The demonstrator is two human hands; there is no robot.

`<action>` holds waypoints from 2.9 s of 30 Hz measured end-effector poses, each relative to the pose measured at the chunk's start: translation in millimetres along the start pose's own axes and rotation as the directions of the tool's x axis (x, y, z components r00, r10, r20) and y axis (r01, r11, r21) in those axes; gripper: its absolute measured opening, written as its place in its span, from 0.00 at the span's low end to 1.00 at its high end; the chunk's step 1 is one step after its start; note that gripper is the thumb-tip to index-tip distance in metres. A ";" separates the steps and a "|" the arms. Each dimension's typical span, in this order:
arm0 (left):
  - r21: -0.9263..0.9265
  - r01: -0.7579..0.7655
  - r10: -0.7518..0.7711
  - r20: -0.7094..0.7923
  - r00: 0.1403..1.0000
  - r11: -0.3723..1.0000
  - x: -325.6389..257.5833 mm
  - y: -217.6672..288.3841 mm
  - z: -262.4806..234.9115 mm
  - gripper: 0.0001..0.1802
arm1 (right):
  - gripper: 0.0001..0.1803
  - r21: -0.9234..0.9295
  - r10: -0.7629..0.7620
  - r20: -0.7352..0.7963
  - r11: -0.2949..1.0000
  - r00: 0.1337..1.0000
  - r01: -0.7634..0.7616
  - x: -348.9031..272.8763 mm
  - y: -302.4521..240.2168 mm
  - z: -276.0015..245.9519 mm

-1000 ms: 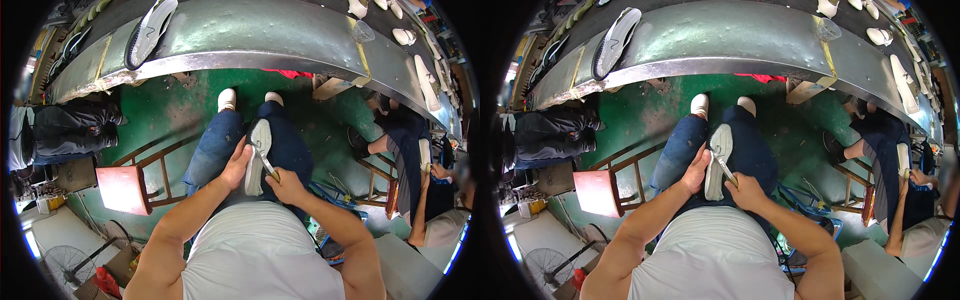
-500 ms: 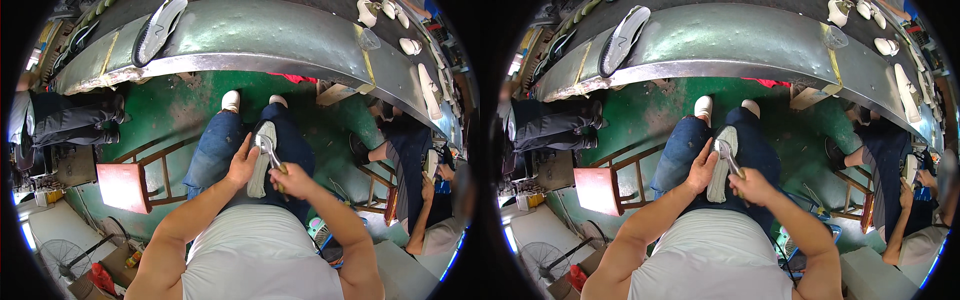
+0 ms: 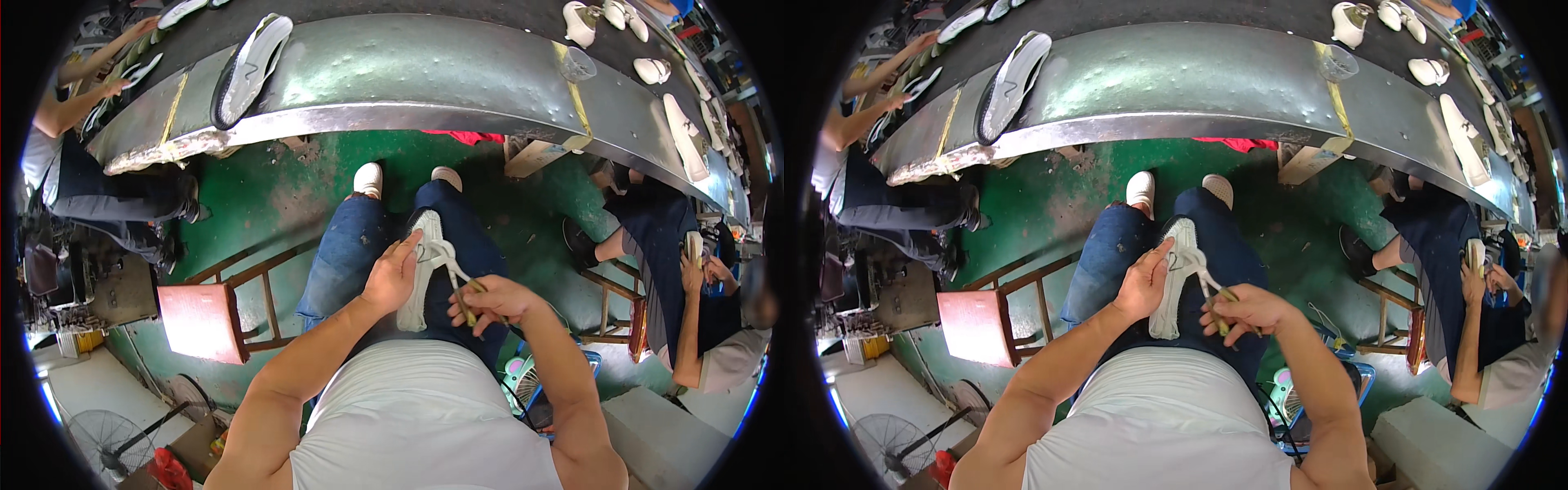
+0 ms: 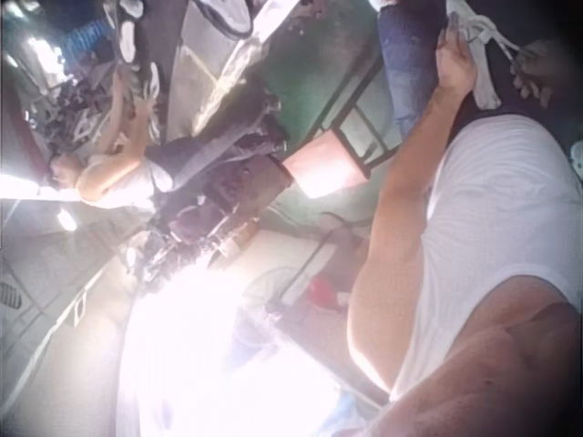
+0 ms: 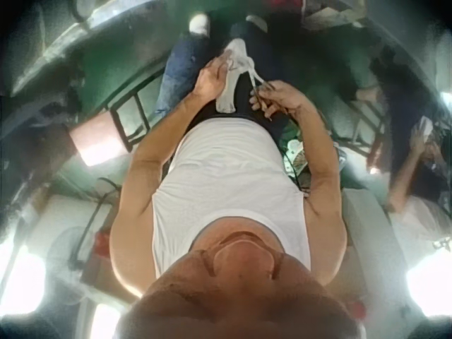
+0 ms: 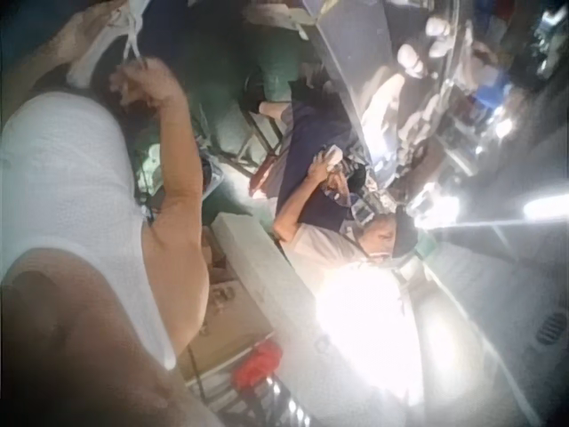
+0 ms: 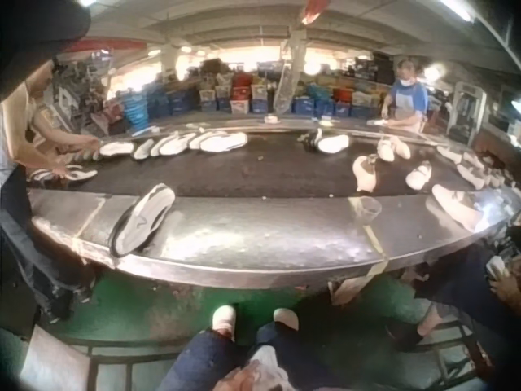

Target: Trim and finish shoes on an assembly line using a pincer tool.

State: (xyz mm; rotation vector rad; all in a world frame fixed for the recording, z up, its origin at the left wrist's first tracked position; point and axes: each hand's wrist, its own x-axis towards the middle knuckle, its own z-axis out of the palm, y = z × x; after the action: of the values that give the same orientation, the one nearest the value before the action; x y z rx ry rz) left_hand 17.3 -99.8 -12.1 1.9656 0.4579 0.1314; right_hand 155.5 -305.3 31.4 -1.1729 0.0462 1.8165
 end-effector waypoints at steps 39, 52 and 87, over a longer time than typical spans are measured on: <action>-0.261 0.724 -0.493 0.583 0.646 0.639 33.4 -2.8 -29.5 0.27 | 0.19 -0.890 -0.456 0.164 -0.451 0.874 -0.068 -14.7 -7.0 72.2; -0.074 0.499 -0.427 0.419 0.801 0.863 16.5 -0.9 -18.2 0.36 | 0.15 -0.943 -0.319 -0.224 0.308 0.921 -0.123 -27.4 54.4 38.8; -0.109 0.323 -0.253 0.413 0.875 0.940 -51.2 -20.4 8.7 0.65 | 0.23 -0.938 -0.474 -0.183 0.346 0.862 -0.009 -0.7 37.3 24.9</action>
State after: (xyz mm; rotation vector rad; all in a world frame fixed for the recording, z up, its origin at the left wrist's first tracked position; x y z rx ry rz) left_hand -32.6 -119.0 -28.3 1.6714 0.4503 -0.3993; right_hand 111.7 -314.6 29.7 -2.2304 -1.0070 1.1750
